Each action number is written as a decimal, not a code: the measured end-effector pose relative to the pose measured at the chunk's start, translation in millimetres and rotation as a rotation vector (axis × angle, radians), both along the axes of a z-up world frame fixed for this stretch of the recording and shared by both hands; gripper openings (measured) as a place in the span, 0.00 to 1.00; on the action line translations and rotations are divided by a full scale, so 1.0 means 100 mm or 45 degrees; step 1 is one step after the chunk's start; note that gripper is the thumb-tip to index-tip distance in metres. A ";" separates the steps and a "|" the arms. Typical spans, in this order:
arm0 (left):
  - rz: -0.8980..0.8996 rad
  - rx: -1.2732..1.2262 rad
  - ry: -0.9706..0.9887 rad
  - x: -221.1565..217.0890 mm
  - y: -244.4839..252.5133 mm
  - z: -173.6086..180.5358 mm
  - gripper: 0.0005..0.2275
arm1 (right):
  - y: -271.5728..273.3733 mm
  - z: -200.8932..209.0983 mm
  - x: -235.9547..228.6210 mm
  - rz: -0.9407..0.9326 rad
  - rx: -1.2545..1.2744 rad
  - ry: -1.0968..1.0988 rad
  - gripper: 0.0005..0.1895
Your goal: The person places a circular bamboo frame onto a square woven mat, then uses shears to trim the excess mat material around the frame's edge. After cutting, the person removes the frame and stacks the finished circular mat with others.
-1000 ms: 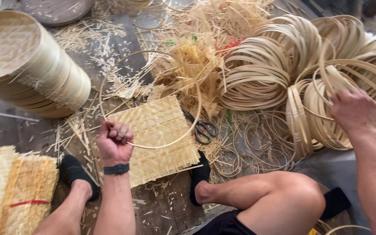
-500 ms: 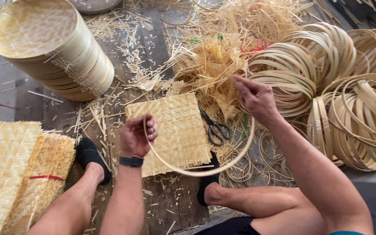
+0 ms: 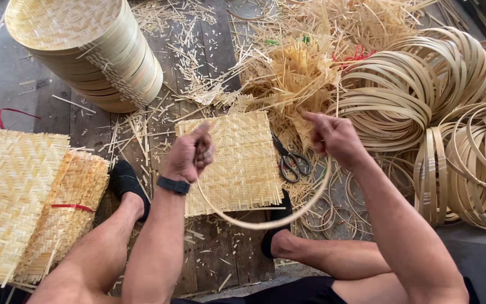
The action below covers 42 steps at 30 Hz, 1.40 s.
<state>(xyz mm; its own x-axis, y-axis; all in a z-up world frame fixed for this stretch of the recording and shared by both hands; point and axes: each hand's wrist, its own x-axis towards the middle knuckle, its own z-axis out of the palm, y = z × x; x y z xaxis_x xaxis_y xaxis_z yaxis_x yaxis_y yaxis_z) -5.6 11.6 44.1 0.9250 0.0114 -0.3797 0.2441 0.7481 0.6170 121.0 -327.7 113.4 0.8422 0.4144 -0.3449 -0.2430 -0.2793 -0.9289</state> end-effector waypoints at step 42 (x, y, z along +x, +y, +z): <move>0.313 1.675 0.607 -0.49 0.48 -2.84 0.14 | 0.64 -2.69 0.18 -0.285 -0.745 -0.056 0.17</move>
<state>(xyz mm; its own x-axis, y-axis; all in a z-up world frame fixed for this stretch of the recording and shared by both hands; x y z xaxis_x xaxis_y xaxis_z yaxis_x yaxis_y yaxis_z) -54.1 59.7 -239.7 0.6361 0.7346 -0.2362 0.5730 -0.2447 0.7822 138.9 -263.5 -155.7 0.9053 -0.0202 -0.4244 -0.3193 -0.6913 -0.6482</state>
